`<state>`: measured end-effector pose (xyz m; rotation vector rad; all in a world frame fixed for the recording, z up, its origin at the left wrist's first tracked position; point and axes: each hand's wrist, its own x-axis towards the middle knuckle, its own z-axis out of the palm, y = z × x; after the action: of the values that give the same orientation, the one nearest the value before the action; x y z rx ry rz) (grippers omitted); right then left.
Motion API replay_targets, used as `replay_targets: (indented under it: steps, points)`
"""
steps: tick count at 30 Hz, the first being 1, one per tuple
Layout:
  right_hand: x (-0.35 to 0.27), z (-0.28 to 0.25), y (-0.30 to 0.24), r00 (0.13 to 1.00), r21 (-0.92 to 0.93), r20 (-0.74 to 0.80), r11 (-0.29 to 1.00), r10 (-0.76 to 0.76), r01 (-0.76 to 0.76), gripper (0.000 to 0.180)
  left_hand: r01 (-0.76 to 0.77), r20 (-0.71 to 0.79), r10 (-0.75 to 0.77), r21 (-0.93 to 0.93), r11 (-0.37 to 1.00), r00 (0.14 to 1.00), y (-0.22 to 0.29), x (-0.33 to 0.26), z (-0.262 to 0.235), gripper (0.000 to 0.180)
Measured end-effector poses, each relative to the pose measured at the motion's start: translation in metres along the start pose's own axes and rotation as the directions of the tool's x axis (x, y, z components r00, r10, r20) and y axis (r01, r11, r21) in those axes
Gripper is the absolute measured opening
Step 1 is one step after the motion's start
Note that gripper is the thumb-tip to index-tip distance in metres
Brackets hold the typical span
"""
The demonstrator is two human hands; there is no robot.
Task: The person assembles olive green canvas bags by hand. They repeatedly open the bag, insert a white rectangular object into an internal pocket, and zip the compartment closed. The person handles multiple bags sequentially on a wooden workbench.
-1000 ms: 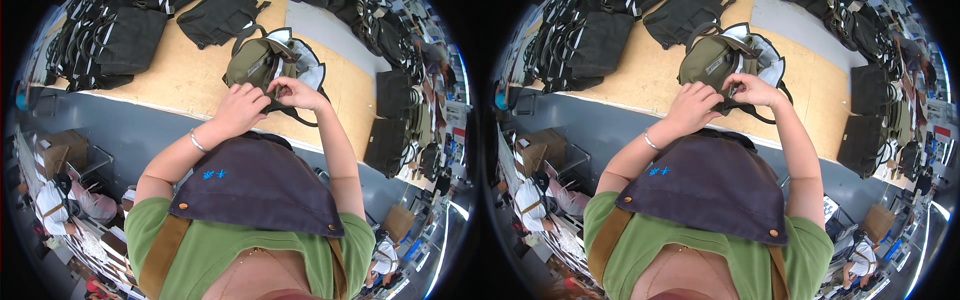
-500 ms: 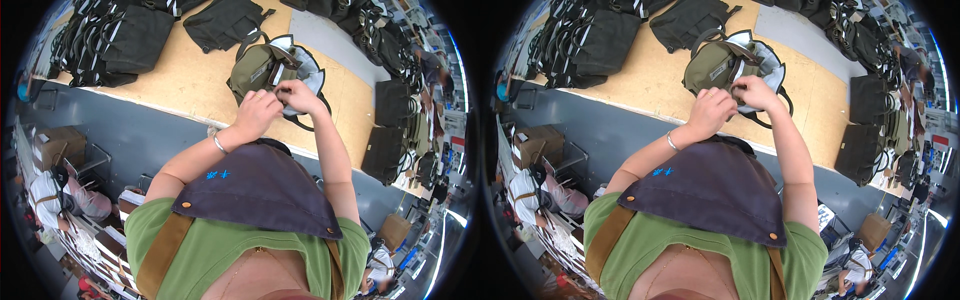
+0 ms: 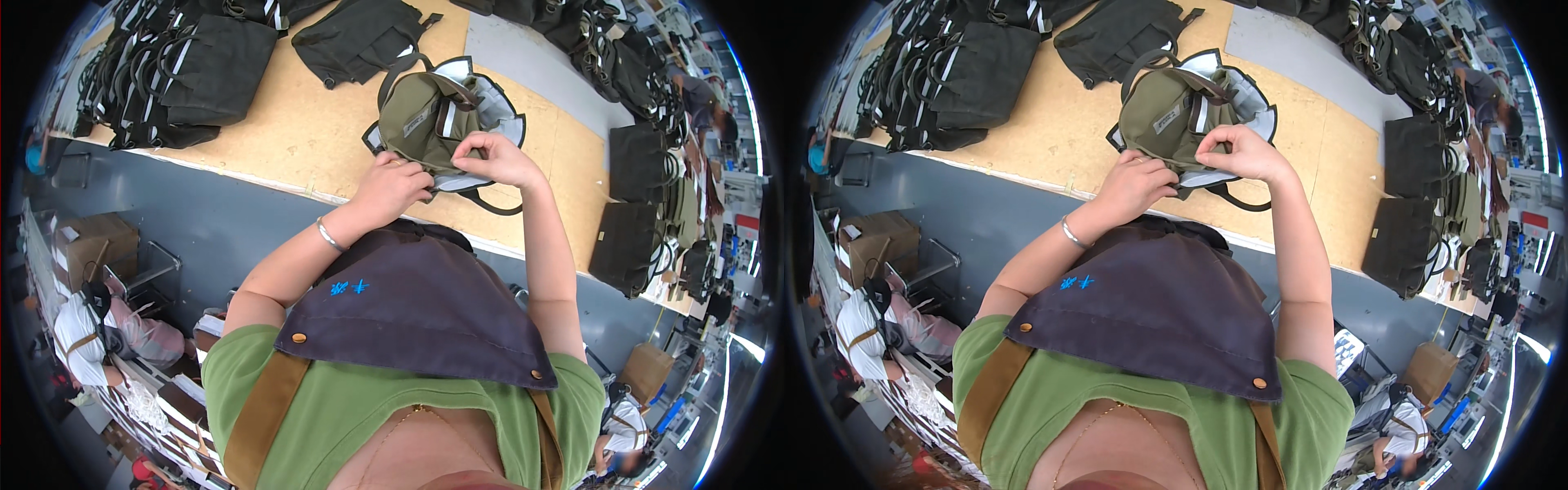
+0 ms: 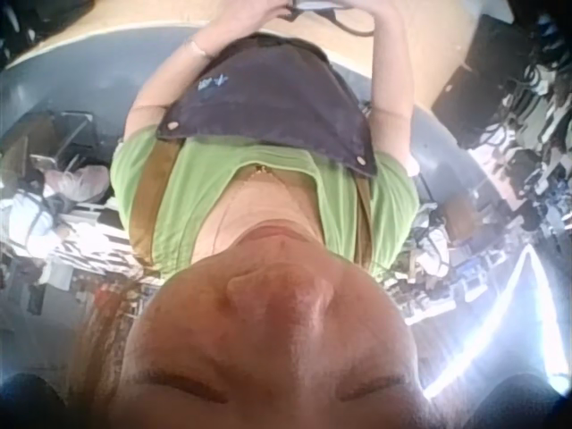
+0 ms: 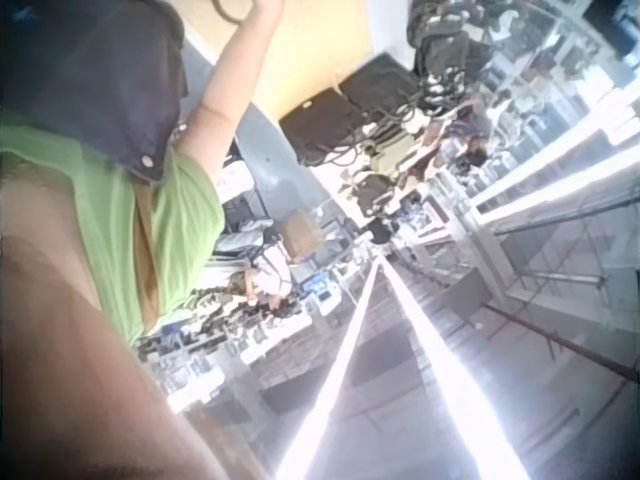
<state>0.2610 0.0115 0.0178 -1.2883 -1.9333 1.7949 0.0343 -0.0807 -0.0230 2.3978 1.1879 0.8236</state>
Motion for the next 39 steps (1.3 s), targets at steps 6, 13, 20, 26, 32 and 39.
replay_targets:
  steps: [6,13,20,26,32,39]
  points:
    - [-0.011,-0.007,-0.028,0.982,0.057,0.086,0.985,-0.168,0.163,0.012,-0.041,-0.082,0.037,-0.043,0.998,0.996,0.015,0.025,-0.025,0.015]
    - [-0.017,-0.025,-0.065,0.991,-0.001,0.121,0.998,-0.055,0.055,0.015,-0.163,-0.037,0.159,-0.131,0.978,0.987,0.049,0.047,-0.060,0.014]
    - [-0.023,-0.010,-0.097,0.971,-0.307,0.178,0.947,0.158,-0.097,0.019,-0.059,0.009,0.063,-0.250,0.966,0.998,0.040,0.045,-0.074,0.021]
    - [-0.018,-0.008,-0.107,0.958,-0.420,0.131,0.890,0.254,-0.179,0.026,-0.011,-0.074,-0.006,-0.228,0.974,0.997,0.038,0.038,-0.074,0.019]
    - [-0.019,-0.007,-0.089,0.980,-0.516,0.181,0.841,-0.077,0.162,0.020,0.064,-0.035,-0.068,-0.118,0.991,0.997,0.036,0.035,-0.079,0.020]
    - [-0.022,-0.007,-0.091,0.994,-0.327,0.106,0.944,-0.006,0.040,0.017,0.058,0.031,-0.053,-0.175,0.983,0.998,0.027,0.034,-0.089,0.021]
